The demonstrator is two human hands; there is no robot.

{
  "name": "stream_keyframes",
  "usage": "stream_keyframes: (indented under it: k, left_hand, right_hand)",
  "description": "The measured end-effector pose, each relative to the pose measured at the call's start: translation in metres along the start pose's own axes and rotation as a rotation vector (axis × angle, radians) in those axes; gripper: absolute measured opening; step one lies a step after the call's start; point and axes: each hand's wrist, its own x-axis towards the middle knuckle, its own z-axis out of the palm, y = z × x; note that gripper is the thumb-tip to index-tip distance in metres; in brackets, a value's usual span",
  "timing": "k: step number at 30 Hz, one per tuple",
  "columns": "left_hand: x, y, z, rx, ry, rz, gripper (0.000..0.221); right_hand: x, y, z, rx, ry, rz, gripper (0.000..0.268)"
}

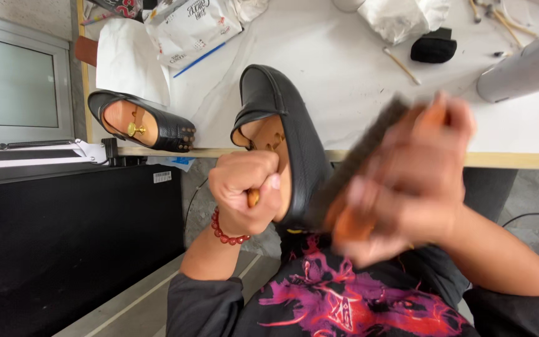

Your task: The person brushes the exterior of a black leather shoe using a wooden-handled brush and cleans a small metal detail with a cotton swab.

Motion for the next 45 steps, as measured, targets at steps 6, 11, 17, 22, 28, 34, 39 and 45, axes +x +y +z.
stream_keyframes:
  k: [6,11,17,22,28,34,39,45]
  left_hand:
    - [0.001,-0.016,0.001,-0.011,-0.112,0.185,0.032]
    - [-0.002,-0.026,-0.003,-0.096,-0.141,0.28,0.032]
    - [-0.008,-0.038,-0.012,-0.164,-0.112,0.322,0.029]
    - [-0.01,-0.041,-0.017,-0.126,-0.104,0.315,0.031]
    - [-0.009,-0.041,-0.015,-0.192,-0.089,0.336,0.031]
    - [-0.004,-0.041,-0.019,-0.227,-0.111,0.344,0.03]
    - [-0.007,-0.04,-0.015,-0.225,-0.07,0.344,0.03]
    - [0.003,-0.044,-0.02,-0.233,-0.039,0.331,0.03]
  right_hand:
    - [-0.014,-0.014,0.013,0.114,-0.038,0.082,0.037]
    - [-0.026,-0.037,0.036,0.187,-0.08,0.083,0.039]
    - [-0.006,-0.023,0.043,0.274,-0.071,-0.016,0.037]
    - [-0.008,-0.039,0.049,0.249,-0.052,0.005,0.025]
    - [-0.033,-0.029,0.058,0.269,-0.16,0.082,0.03]
    - [-0.018,0.014,0.056,0.231,-0.017,0.305,0.054]
    - [-0.02,0.006,0.058,0.31,-0.025,0.325,0.044]
    - [-0.022,-0.005,0.059,0.316,-0.069,0.194,0.045]
